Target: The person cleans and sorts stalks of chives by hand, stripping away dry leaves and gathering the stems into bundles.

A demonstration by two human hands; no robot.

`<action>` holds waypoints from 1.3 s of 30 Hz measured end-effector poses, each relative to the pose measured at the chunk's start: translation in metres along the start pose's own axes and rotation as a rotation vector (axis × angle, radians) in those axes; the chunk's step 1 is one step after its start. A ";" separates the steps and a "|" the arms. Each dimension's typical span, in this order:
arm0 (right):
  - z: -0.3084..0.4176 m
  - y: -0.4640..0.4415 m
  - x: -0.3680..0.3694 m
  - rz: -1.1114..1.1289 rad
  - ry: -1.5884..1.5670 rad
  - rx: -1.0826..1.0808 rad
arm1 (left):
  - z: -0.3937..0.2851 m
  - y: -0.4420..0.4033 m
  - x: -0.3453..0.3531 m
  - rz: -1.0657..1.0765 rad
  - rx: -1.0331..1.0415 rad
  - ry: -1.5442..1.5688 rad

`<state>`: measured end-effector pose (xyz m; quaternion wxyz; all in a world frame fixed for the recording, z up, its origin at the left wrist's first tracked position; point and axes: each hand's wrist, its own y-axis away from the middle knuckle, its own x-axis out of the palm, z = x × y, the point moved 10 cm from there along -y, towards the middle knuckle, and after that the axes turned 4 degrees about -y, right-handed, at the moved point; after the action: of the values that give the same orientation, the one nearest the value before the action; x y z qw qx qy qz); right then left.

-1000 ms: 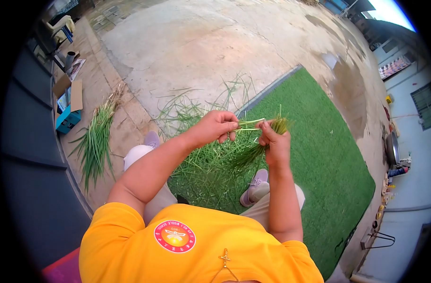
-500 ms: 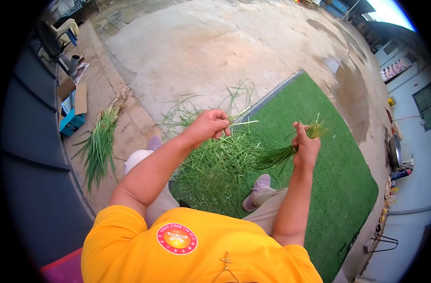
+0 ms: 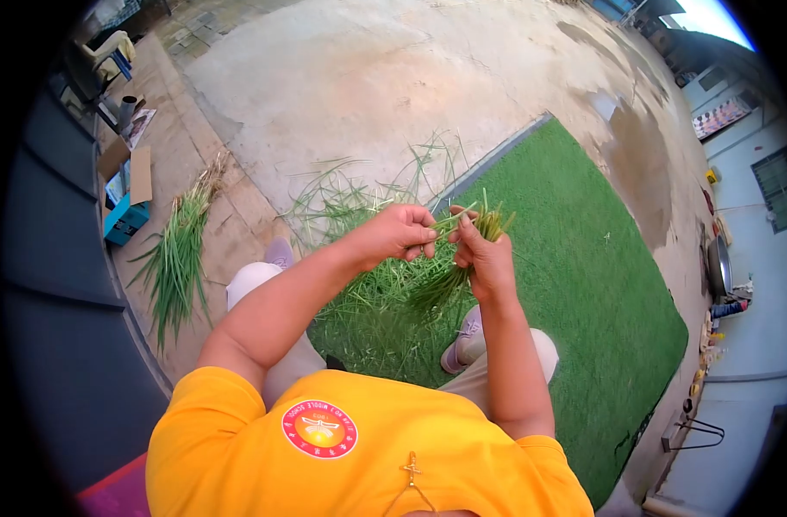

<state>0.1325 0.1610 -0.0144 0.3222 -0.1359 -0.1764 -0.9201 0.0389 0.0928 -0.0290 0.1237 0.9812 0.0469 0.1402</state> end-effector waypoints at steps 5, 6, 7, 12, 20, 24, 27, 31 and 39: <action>0.006 -0.001 -0.017 -0.094 -0.086 -0.055 | 0.002 -0.003 0.003 0.049 -0.039 -0.076; 0.006 -0.003 -0.020 -0.092 -0.084 -0.054 | 0.004 -0.005 -0.001 0.047 -0.038 -0.074; 0.011 -0.005 -0.033 -0.151 -0.157 -0.117 | 0.009 -0.007 -0.004 0.063 -0.043 -0.162; 0.049 -0.006 -0.091 -0.274 -0.366 -0.270 | -0.002 -0.006 -0.029 0.030 -0.002 -0.271; 0.085 0.010 -0.153 -0.431 -0.551 -0.420 | -0.037 0.009 -0.126 -0.407 0.050 -0.548; 0.084 0.011 -0.168 -0.425 -0.592 -0.425 | -0.044 0.016 -0.148 -0.612 0.070 -0.779; 0.084 0.010 -0.165 -0.393 -0.606 -0.421 | -0.041 0.013 -0.128 -0.612 0.220 -1.187; 0.082 0.010 -0.159 -0.390 -0.605 -0.399 | -0.055 0.016 -0.105 -0.661 0.319 -1.315; 0.070 0.006 -0.127 -0.299 -0.517 -0.324 | -0.066 0.017 -0.055 -0.536 0.527 -0.648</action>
<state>0.2418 0.2547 0.0033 0.1023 -0.3867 -0.1217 -0.9084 -0.0313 0.0850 0.0222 -0.0887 0.9256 0.2906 -0.2255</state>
